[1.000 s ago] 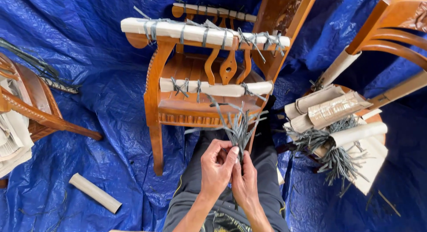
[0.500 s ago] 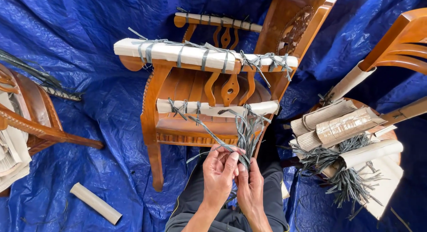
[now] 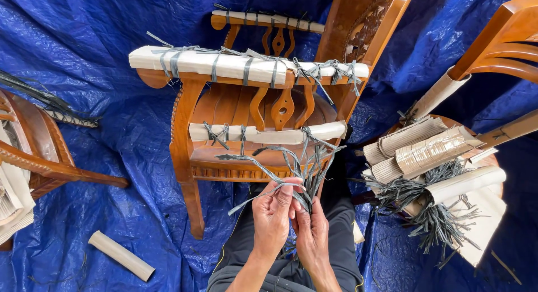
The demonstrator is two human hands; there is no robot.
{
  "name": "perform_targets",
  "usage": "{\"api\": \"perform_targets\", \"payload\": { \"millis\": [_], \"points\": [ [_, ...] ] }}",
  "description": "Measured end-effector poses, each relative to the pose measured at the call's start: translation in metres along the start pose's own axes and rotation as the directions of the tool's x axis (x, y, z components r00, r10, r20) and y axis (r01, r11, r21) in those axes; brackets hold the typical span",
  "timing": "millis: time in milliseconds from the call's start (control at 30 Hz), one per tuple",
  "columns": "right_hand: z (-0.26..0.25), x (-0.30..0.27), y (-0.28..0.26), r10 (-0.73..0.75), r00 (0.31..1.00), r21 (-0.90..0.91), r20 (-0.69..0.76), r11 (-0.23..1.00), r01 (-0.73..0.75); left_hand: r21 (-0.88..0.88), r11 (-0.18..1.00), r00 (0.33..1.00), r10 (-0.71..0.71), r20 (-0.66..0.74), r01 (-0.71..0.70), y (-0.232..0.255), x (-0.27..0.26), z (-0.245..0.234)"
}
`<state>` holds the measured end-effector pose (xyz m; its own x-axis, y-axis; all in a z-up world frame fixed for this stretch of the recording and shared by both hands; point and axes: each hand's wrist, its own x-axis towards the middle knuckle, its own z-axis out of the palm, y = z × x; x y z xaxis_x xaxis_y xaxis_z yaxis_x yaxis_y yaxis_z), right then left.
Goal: The person sits on the floor with a wooden chair frame on their lap and weaves dark gray flat strips around the chair rails, tightening and knotting each strip by hand. They gather bundles of strips from a pile beside them, thread strips through the frame, and continue tying them along the rail.
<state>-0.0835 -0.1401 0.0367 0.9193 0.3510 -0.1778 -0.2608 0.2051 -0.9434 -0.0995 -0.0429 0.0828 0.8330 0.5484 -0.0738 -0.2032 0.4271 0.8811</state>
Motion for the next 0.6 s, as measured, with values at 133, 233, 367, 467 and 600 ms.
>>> {"api": "perform_targets", "payload": {
  "millis": [133,233,367,467,600],
  "points": [
    [-0.002,0.000,0.002,0.006,1.000,-0.018,0.013,1.000,-0.006,-0.030,1.000,1.000,0.005,0.005,-0.005,0.000,0.003,0.000],
    [-0.005,0.001,0.006,-0.012,1.000,-0.044,0.016,0.999,0.012,-0.060,0.998,1.000,0.009,0.002,-0.008,-0.001,0.004,0.000],
    [-0.004,0.001,0.004,0.001,1.000,-0.017,0.018,1.000,-0.001,-0.086,0.996,1.000,0.022,-0.014,-0.023,-0.001,0.006,-0.001],
    [-0.006,0.000,0.010,-0.034,0.999,-0.072,0.012,0.997,0.035,-0.106,0.994,0.999,0.037,-0.021,-0.039,-0.004,0.008,-0.006],
    [-0.003,-0.001,0.005,0.017,1.000,-0.038,-0.014,0.999,-0.017,-0.121,0.991,0.997,0.052,-0.052,-0.058,0.001,0.009,-0.009]
  ]
}}
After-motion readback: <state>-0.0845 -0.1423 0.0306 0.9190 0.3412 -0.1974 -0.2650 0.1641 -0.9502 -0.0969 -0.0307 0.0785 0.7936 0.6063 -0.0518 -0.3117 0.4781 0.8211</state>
